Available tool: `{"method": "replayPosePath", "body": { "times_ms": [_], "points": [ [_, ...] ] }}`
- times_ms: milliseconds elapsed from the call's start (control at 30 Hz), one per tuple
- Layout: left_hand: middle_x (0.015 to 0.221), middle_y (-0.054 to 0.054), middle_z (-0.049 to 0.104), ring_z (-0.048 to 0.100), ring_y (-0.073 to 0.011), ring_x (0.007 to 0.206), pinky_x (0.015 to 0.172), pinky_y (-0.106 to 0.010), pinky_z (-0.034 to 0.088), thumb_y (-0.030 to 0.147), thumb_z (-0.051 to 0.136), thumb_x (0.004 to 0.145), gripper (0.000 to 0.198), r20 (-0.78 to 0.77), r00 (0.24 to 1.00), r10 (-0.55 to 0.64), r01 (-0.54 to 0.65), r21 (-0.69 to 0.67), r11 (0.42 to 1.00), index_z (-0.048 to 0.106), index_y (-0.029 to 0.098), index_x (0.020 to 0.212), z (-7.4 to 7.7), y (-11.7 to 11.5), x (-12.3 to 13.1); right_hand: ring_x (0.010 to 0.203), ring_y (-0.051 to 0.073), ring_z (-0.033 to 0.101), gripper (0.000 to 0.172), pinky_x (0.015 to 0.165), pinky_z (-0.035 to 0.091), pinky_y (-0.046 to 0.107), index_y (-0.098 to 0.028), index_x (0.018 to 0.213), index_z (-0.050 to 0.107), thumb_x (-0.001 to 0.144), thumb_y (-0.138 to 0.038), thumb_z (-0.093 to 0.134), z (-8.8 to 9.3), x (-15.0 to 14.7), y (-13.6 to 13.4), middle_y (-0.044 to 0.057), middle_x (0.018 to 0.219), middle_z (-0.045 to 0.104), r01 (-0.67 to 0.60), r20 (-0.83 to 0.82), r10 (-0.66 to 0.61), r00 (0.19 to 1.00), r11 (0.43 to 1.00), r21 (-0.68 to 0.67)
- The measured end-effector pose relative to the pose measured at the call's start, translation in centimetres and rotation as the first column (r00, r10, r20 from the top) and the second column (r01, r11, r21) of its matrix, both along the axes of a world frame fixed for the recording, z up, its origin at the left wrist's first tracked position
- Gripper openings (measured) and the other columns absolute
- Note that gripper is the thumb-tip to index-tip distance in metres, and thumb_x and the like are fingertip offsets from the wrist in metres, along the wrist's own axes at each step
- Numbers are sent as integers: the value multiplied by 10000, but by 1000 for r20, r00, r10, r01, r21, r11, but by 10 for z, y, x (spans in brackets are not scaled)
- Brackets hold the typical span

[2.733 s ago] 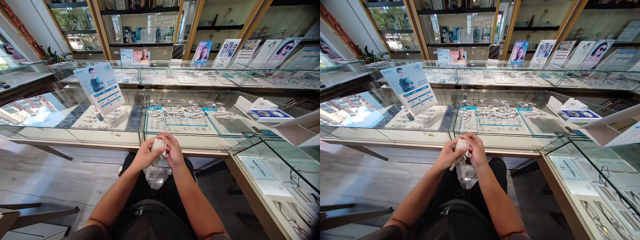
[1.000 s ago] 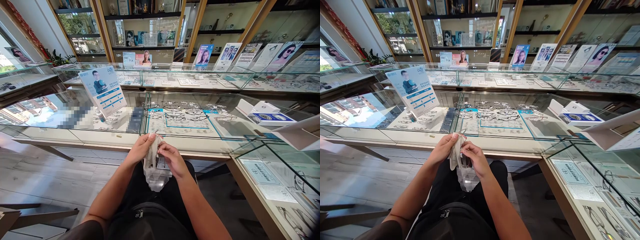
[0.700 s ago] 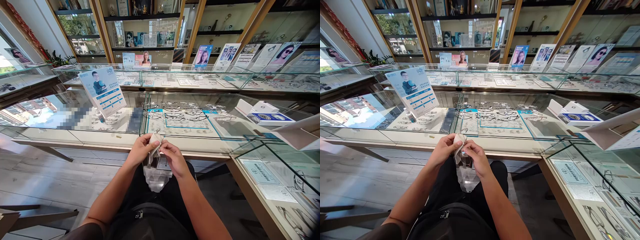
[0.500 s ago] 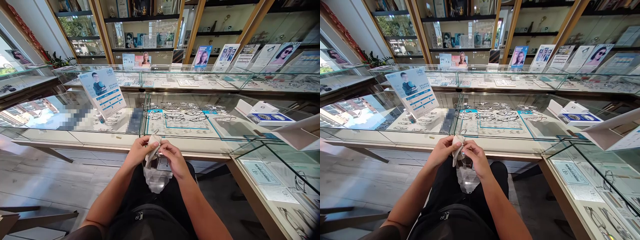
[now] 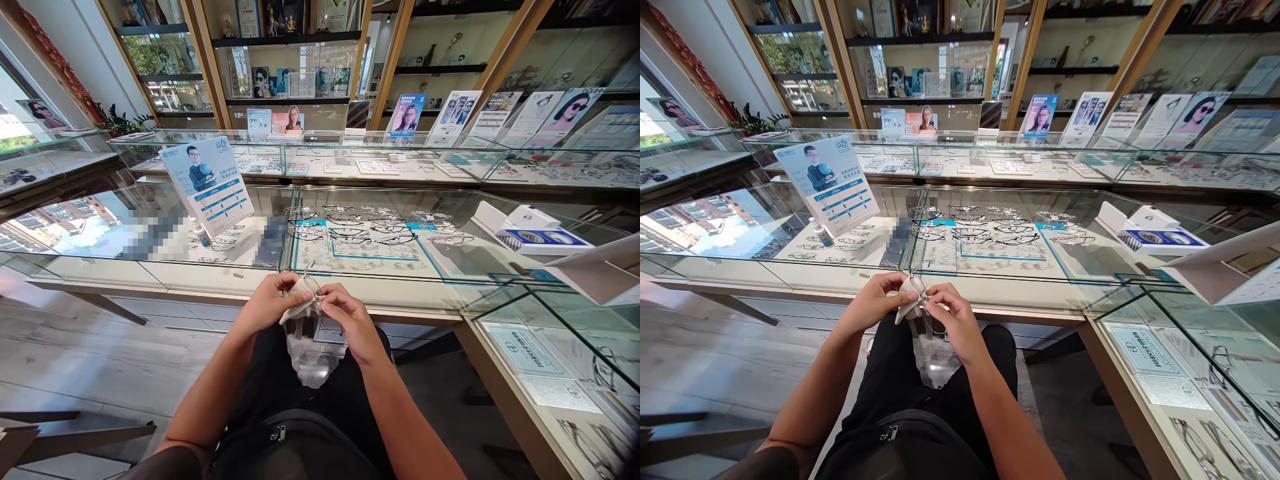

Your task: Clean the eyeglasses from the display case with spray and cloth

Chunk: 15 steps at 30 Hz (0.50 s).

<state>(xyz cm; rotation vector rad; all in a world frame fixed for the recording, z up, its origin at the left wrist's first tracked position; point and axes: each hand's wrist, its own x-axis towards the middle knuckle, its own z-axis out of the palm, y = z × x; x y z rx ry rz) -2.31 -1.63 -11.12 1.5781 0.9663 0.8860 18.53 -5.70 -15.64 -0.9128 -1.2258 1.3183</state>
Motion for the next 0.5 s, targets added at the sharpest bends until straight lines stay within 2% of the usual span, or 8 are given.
{"method": "replayPosePath", "body": {
  "times_ms": [67,133,300,500],
  "points": [
    [888,-58,742,641,-183,857,813,-291,485,465,851,843,335,-11,1000,-13,13,1,1000,771,144,891,3,0,-2,1127,268,574,189,962,426,386,-247,757,754,890,-379,777,1,0,0,66,1145,622,-20,1,20,1000,1000,-10],
    [885,-53,754,654,-177,833,794,-284,499,449,883,813,336,52,998,-29,31,-34,999,758,151,904,3,0,-1,1144,274,570,196,965,431,389,-247,751,753,877,-393,791,0,-2,1,69,1145,614,-37,-21,36,999,999,-24],
    [873,-58,790,686,-170,768,731,-269,526,422,952,743,398,190,982,-13,38,-127,991,736,152,941,-8,-1,2,1193,291,553,248,996,425,400,-242,740,751,857,-451,816,-5,-6,5,76,1154,603,-20,-56,17,998,999,-43],
    [859,-63,800,689,-161,747,694,-251,530,386,961,738,368,171,985,4,16,-118,993,747,143,915,-8,-2,-3,1188,288,549,236,995,418,401,-247,753,754,875,-444,802,-6,-5,3,74,1178,594,-39,-36,38,999,998,-41]
  ]
}}
